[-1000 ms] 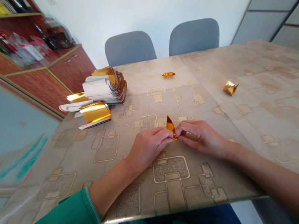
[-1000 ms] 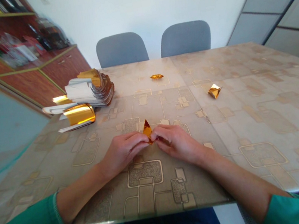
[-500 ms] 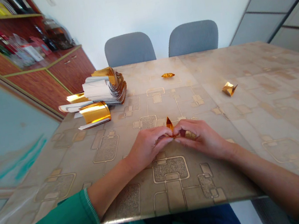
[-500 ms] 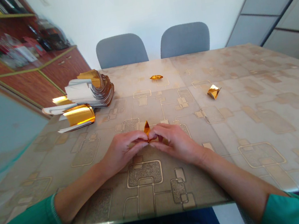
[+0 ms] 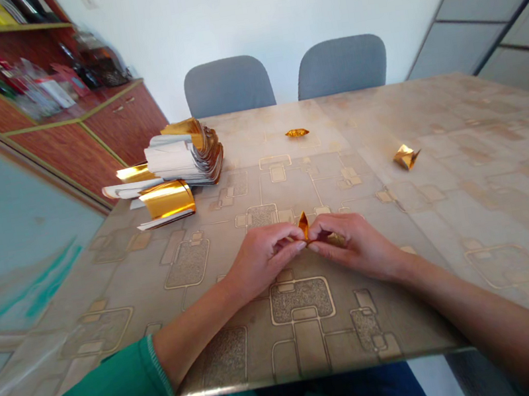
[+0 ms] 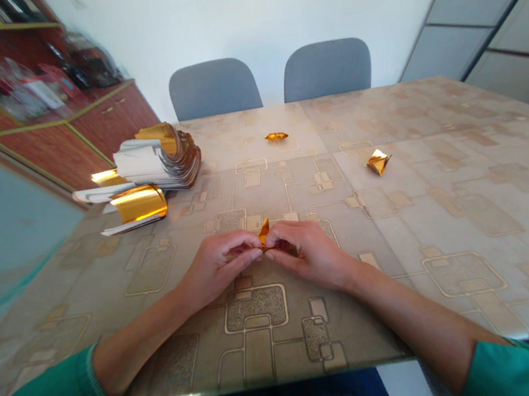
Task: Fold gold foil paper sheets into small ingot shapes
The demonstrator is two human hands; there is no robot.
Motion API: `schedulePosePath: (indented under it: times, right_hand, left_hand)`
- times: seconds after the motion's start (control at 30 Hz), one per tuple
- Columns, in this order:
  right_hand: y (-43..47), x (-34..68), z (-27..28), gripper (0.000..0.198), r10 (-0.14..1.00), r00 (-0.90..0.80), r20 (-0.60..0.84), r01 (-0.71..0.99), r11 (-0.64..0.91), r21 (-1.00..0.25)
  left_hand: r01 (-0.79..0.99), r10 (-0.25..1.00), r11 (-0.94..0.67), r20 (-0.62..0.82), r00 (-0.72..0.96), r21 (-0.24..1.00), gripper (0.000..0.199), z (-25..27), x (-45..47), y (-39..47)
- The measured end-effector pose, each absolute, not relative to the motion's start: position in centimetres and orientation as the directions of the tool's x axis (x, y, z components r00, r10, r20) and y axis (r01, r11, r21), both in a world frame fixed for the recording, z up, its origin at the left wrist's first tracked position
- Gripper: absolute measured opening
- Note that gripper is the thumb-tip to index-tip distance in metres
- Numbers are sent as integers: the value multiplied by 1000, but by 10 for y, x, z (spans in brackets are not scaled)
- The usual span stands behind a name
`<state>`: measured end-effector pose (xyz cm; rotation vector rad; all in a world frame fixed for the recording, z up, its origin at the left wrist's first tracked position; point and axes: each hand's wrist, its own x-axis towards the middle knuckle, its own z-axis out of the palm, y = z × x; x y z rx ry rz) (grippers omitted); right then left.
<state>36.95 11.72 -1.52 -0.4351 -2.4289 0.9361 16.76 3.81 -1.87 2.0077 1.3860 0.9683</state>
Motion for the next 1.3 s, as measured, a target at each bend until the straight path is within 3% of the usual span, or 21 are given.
schedulePosePath:
  times: [0.3,0.53,0.73,0.9,1.07,1.3]
  right_hand:
    - [116,368,-17,5,470,-811,348,84,683,-726]
    - [118,369,-15,7,439,-821,365,89,730,-678]
    - [117,368,-14,8,456,-811,366,82,709,-700]
    - [119,367,-18,4,435,-819,375,83,735,-673]
    - [120,368,-18,6,411,-816,407,74,772,-631]
    - [118,368,-19,1,401,-819,410,88,795,-601]
  left_hand:
    - [482,945,-322,246,215,815,16,-19,170,40]
    - [538,944,-331,266,197,775,15,-19,169,39]
    - [428,948,-299,212,239,853,12,-19,166,41]
    - [519,934,-354,266,238,778,7,-22,166,40]
    - [697,906,-414,340,252,585,8,-23,166,38]
    - [666,881,-469,363,303,580,8,-23,162,39]
